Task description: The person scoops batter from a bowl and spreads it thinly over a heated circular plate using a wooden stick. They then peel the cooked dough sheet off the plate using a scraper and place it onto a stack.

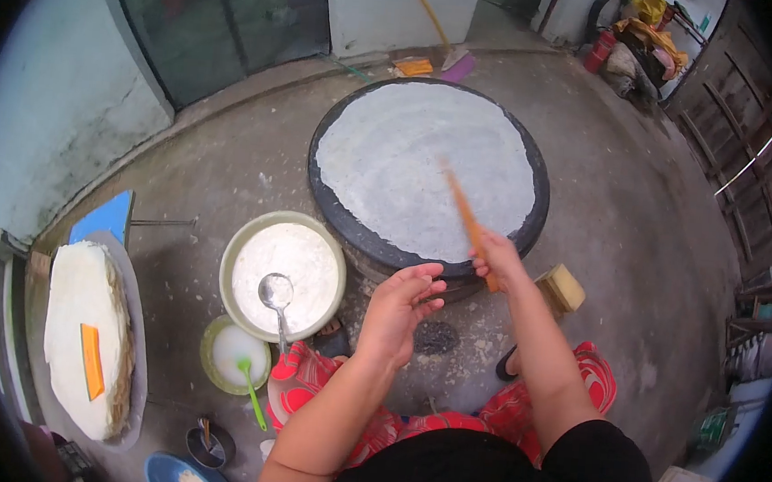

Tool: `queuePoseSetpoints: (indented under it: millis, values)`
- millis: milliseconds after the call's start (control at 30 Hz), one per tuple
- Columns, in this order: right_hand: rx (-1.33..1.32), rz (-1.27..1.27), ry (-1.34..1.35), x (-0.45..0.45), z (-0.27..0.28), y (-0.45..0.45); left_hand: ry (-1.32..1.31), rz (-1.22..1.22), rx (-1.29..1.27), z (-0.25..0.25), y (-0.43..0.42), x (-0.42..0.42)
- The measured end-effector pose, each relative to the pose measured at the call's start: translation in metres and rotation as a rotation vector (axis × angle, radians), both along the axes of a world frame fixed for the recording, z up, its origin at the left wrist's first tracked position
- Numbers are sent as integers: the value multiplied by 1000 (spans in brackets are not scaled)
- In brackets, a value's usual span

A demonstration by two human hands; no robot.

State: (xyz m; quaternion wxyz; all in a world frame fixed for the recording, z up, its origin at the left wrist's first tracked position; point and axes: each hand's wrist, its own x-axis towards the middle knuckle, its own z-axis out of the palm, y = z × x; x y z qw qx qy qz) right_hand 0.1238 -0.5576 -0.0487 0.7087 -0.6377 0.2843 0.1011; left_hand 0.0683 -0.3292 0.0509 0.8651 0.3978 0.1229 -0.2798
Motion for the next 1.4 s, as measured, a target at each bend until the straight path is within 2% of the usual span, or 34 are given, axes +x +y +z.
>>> queuePoseSetpoints:
  millis: [33, 100, 133, 200, 233, 267, 333, 367, 433, 567, 700, 800, 900, 967, 1000, 1067, 1200, 1267, 1300, 1367, 1400]
  values:
    - [-1, 1, 3, -4, -3, -7, 1, -1, 5, 0, 0, -1]
    - [-265, -304, -24, -10, -16, -16, 2, -7, 11, 0, -1, -1]
    - [-265, -306, -23, -15, -25, -17, 2, -5, 10, 0, -1, -1]
    - [-708, 46, -210, -36, -31, -8, 8, -7, 9, 0, -2, -2]
    - [-760, 181, -212, -52, -25, 5, 7, -7, 5, 0, -3, -2]
    - [-845, 383, -429, -67, -18, 13, 5, -9, 1, -1, -3, -2]
    - [-674, 479, -275, -83, -4, 26, 3, -13, -15, -2, -3, -2]
    - [-675, 471, -268, -87, -6, 23, 0, -12, -30, -2, -3, -3]
    - [-129, 80, -168, -94, -14, 13, -4, -23, -17, -3, -2, -4]
    - [-56, -150, -206, -113, -24, -9, -14, -13, -1, 0, -1, -3]
    - [-112, -187, -142, -150, -36, -15, -24, -10, -10, -3, 0, -4]
    - [-58, -205, -146, -174, -46, -10, -22, -7, 1, 0, -1, -5]
    - [-197, -219, -70, -190, -60, -4, -30, -16, 4, -1, -2, -6]
    - [-885, 86, -339, -197, -85, -14, -27, -18, 13, 0, -4, -6]
    - [-883, 82, -339, -195, -66, -8, -23, -18, 20, 0, -4, -7]
    - [-1722, 427, 2, -185, -27, -6, -26, -22, 11, -3, -4, -7]
    - [-1645, 278, 104, -164, -23, -26, -33, -34, 3, -5, -3, -8]
    - [-1314, 198, -145, -160, -41, -30, -24, -24, 2, -3, -2, -9]
    - [-1315, 198, -148, -166, -43, -22, -14, -12, -1, -2, -1, -9]
    - [-769, 93, -208, -185, -52, 2, -26, -9, 9, -2, 2, -10]
    - [-771, 102, -210, -189, -51, 5, -37, -9, 21, -3, 2, -11]
